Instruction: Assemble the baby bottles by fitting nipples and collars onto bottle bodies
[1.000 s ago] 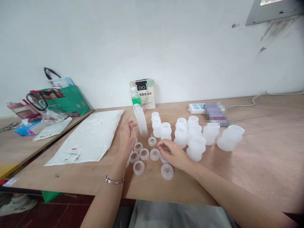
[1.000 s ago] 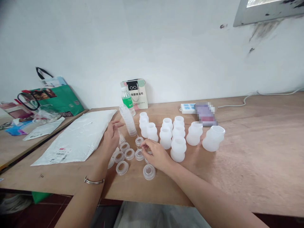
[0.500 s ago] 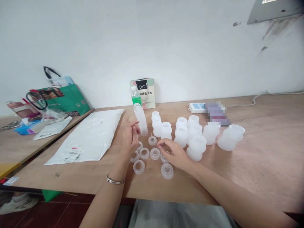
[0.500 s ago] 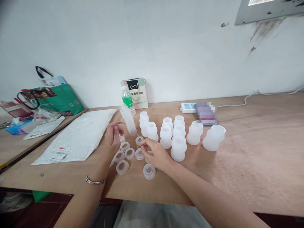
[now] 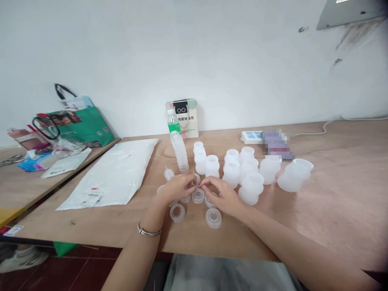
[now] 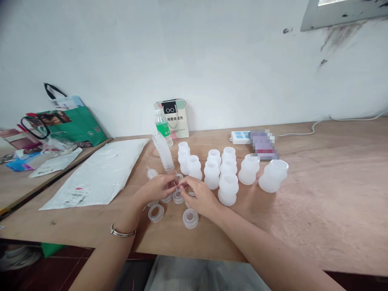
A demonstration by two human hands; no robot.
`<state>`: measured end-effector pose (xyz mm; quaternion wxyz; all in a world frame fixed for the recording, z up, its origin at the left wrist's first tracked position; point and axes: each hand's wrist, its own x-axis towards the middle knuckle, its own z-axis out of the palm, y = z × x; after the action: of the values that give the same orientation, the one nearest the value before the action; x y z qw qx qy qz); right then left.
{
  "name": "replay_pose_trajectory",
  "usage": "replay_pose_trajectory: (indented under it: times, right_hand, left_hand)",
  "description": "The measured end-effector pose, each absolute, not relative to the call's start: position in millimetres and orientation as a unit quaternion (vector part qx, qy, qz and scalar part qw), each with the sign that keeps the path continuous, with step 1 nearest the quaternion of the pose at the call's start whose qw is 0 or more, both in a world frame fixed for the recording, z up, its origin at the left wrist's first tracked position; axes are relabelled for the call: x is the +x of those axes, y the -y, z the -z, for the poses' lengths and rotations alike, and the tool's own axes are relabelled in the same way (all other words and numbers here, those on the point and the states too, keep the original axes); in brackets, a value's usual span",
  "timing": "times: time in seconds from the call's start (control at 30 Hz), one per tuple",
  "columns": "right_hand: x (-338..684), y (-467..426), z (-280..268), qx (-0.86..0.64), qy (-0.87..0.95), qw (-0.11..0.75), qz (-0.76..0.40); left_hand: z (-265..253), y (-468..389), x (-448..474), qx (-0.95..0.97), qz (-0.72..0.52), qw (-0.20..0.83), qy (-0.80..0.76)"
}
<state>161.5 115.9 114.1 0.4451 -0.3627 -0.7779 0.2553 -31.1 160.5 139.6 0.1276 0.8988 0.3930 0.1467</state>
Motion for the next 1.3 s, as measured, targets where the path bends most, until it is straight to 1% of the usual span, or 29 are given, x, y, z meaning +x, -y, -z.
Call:
replay_pose_trajectory:
  times: [0.17, 0.33, 0.43, 0.53, 0.63, 0.73, 0.9, 1.0, 1.13, 1.23, 1.3]
  right_hand:
    - [161.2, -116.9, -114.0, -0.356, 0.78, 0.448, -0.254]
    - [162.3, -116.2, -116.0, -0.366, 0.778, 0.442, -0.256]
    - [162.5, -114.7, -117.9, -0.375, 0.776, 0.434, -0.262]
    - [162.3, -113.7, -119.3, -0.374, 0.774, 0.435, -0.268]
    - [162.2, -113.9, -119.1, -0.369, 0.775, 0.439, -0.265]
    - [161.9, -114.8, -117.2, -0.369, 0.775, 0.441, -0.262]
    - [161.1, -114.5, -115.7, -0.367, 0.778, 0.441, -0.257]
    - [161.2, -113.5, -118.4, -0.373, 0.773, 0.439, -0.266]
    - [162.8, -112.5, -120.7, -0.377, 0.761, 0.449, -0.277]
    - [163.3, -111.8, -121.7, -0.374, 0.752, 0.464, -0.281]
    - [161.9, -111.4, -126.5, -0.378, 0.733, 0.478, -0.303]
  left_hand:
    - [-134.6, -162.1, -30.1, 0.897, -0.141, 0.135, -0.397]
    - [-140.4, -160.1, -34.4, 0.894, -0.155, 0.145, -0.396]
    - [-146.9, -159.1, -40.7, 0.883, -0.15, 0.189, -0.402]
    - [-149.6, -158.9, -46.5, 0.876, -0.105, 0.247, -0.401]
    - [-146.9, -159.4, -50.1, 0.88, -0.079, 0.273, -0.379]
    - [-142.8, -160.1, -51.6, 0.884, -0.083, 0.266, -0.375]
    - [-145.8, -157.8, -50.8, 0.87, -0.067, 0.238, -0.427]
    - [-156.8, -152.8, -51.7, 0.864, -0.076, 0.242, -0.436]
    - [-174.6, -144.7, -55.4, 0.857, -0.127, 0.25, -0.433]
    - [-184.8, -139.2, -53.6, 0.861, -0.146, 0.241, -0.423]
    - [-192.7, -136.2, -48.0, 0.867, -0.148, 0.224, -0.421]
